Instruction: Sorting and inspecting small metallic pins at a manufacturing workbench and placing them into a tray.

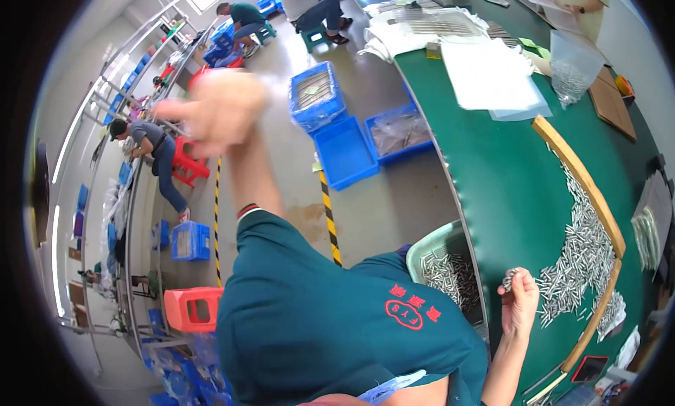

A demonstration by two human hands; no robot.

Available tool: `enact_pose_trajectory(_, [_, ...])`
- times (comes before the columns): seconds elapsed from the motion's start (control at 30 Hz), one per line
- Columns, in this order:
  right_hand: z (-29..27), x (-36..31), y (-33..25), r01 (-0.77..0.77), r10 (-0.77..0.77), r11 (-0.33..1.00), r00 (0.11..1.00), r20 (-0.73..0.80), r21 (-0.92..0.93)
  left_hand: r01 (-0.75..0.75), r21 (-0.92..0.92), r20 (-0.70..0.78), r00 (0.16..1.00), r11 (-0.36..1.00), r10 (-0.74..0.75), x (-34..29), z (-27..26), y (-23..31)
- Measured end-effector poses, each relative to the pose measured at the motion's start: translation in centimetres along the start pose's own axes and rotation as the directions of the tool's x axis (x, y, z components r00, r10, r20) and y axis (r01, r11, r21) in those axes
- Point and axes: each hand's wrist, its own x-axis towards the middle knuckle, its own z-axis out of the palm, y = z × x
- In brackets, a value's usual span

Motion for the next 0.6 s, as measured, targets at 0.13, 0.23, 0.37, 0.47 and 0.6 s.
enact_pose_trajectory(0.13, [-1.3, 0.6, 0.0, -0.026, 0.03, 0.998, 0.997, 0.076, -0.051, 0.281, 0.296, 0.312, 0.875, 0.913, -0.37, 3.6, 5.8, 14.9])
enact_pose_trajectory(0.23, [-1.7, 0.9, 0.2, -0.033, 0.038, 0.997, 0.997, 0.07, -0.072, 0.107, 0.383, -0.283, 0.959, 0.918, 0.006, 0.8, 12.2, 17.1])
enact_pose_trajectory(0.37, [-2.3, 1.2, 0.2, -0.036, 0.043, 0.997, 0.996, 0.085, -0.073, -0.017, 0.413, -0.376, 0.908, 0.911, 0.188, -1.2, 16.3, 21.1])
enact_pose_trajectory(0.47, [-1.9, 1.3, 0.3, -0.038, 0.046, 0.996, 0.993, 0.107, -0.078, -0.193, 0.503, -0.402, 0.811, 0.843, 0.425, -1.7, 18.4, 22.4])
enact_pose_trajectory(0.6, [-2.1, 0.9, 0.7, -0.005, 0.031, 0.989, 0.985, 0.17, -0.151, -0.251, 0.457, -0.376, 0.815, 0.853, 0.442, -0.5, 19.1, 23.5])
